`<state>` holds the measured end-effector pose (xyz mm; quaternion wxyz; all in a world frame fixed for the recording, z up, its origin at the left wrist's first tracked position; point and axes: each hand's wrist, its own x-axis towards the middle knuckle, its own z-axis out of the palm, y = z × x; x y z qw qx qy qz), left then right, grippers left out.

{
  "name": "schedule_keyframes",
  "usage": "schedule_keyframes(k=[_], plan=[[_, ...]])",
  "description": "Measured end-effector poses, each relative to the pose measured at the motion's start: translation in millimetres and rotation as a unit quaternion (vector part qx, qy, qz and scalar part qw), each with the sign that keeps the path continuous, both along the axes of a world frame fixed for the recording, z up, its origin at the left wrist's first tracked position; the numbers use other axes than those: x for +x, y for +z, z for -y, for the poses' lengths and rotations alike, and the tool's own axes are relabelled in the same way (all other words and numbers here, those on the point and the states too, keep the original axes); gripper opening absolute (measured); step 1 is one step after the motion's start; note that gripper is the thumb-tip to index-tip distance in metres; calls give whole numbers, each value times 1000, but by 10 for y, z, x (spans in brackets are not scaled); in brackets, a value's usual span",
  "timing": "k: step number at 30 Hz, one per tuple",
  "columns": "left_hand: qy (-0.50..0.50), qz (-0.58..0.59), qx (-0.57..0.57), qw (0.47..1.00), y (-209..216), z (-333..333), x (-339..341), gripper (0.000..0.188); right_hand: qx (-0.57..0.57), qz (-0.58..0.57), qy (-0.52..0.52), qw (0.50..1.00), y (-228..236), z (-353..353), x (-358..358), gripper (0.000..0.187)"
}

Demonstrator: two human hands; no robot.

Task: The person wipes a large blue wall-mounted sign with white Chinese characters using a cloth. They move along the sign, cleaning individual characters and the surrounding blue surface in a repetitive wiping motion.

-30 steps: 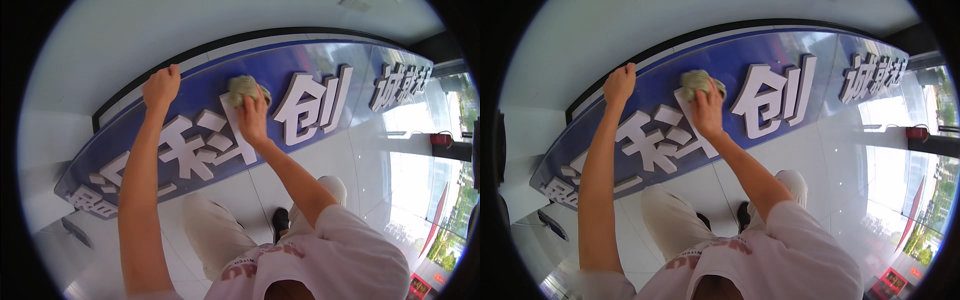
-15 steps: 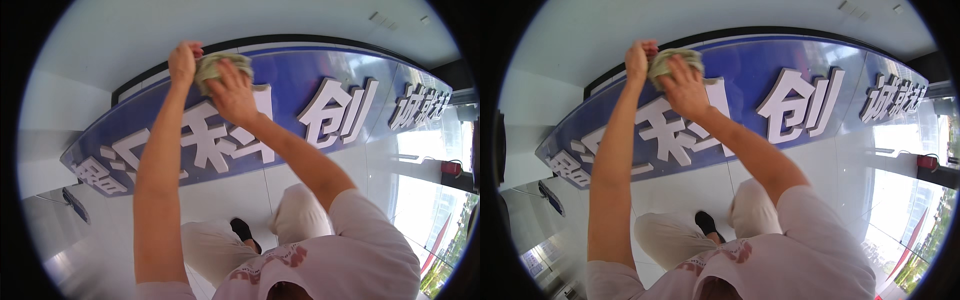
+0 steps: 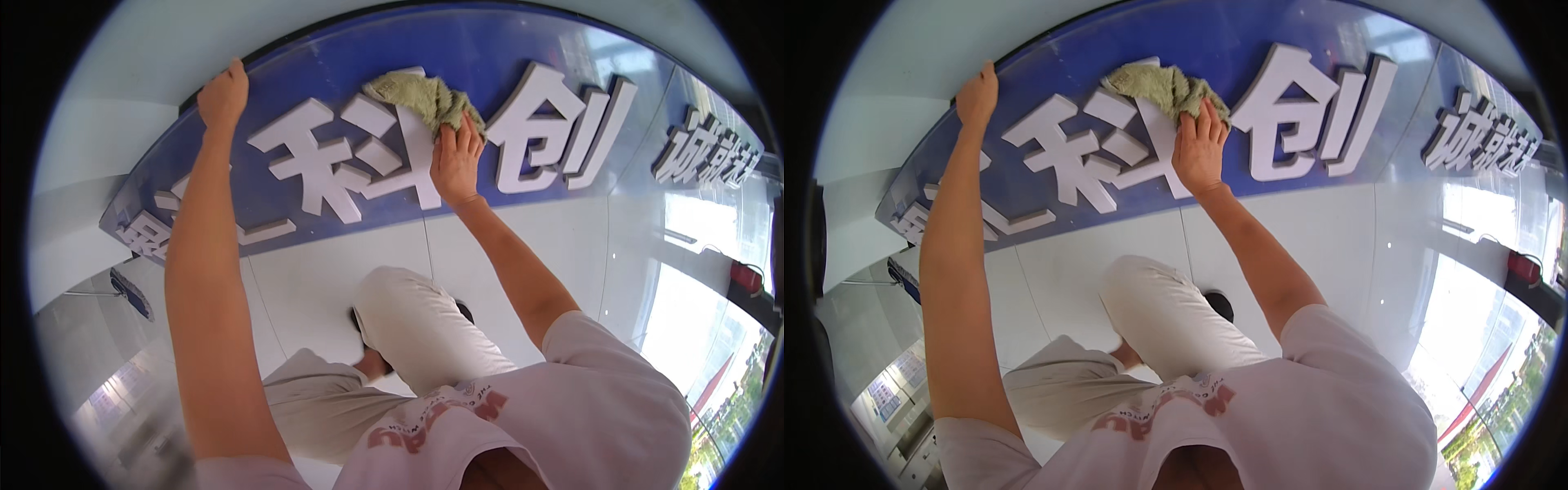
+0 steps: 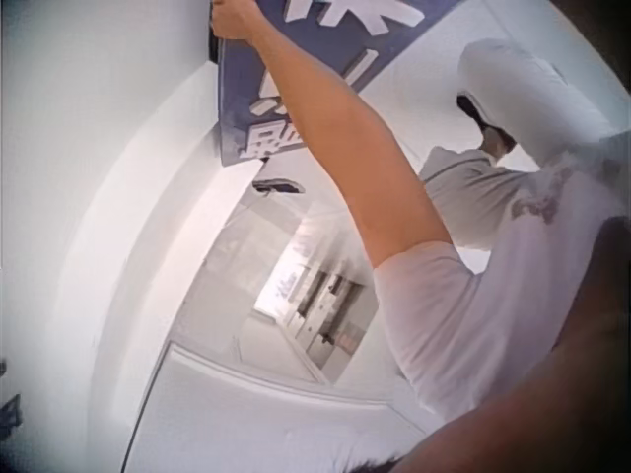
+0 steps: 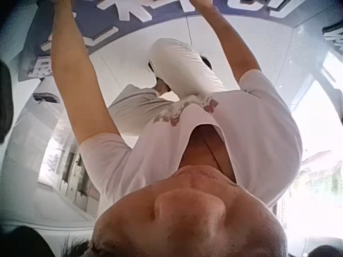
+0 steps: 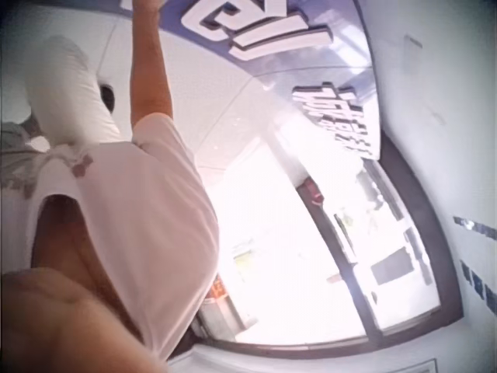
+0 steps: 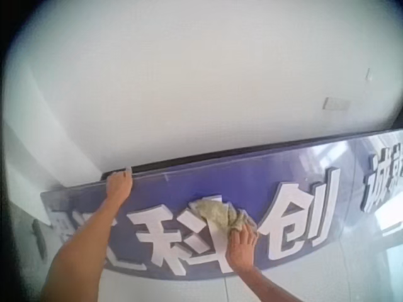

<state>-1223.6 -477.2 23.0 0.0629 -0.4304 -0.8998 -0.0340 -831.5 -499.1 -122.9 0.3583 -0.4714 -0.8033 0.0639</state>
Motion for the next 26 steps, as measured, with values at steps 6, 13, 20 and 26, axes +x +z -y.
schedule_keyframes(k=[6, 13, 20, 26], plan=[[-18, 48, 27, 998, 45, -61, 169, 69, -173, 89, 93, 976, -221, 168, 792, 34], [-48, 36, 4, 998, 33, -91, 119, 66, -437, -38, -76, 896, -794, 939, 1773, 36], [-35, 17, -6, 999, -18, -114, 160, 67, -233, -296, -138, 916, -807, 744, 345, 46], [-3, 30, 11, 999, -61, -75, 43, 68, -389, -102, -21, 916, -1162, 1027, 646, 59]])
